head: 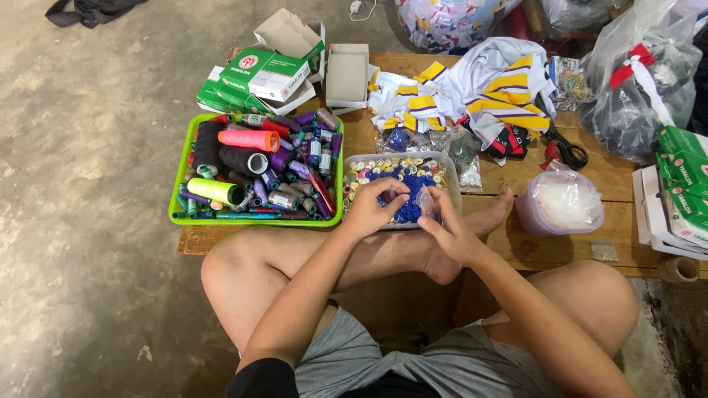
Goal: The person sits on the floor and sorts blue plastic bottle caps from a mixed container into a small clear plastic bag. They repeatedly pick caps from the container and place them into the bag.
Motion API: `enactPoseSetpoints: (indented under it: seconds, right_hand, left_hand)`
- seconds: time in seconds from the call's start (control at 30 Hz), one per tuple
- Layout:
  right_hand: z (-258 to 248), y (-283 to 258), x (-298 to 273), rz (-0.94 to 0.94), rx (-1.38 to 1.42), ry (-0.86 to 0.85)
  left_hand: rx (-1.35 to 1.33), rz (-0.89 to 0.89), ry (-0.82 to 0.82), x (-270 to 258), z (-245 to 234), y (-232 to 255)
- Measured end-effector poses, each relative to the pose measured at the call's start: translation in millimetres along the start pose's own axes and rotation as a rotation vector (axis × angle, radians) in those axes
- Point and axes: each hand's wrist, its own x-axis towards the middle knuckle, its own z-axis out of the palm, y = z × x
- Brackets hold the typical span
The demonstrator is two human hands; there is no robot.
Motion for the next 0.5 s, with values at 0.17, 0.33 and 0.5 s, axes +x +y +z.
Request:
enactPoseSetpoints:
  seconds: [0.17,0.33,0.5]
  right_hand:
    - [6.7,28.5,-0.3,0.041,-0.036,0.077]
    - [11.4,49.4,0.8,-0.009,-0.036,0.125]
    - [16.7,45.7,0.5,-0.038,-0.106,0.108]
  left_hand:
    - [-0.053,-0.001,-0.003,0.6,-4.7,10.5]
    - [-0.122,0.031,-0.031,-2.9,-2.9,15.7]
    - [-0.196,0.091,-0.076,-6.3,-4.2,26.9]
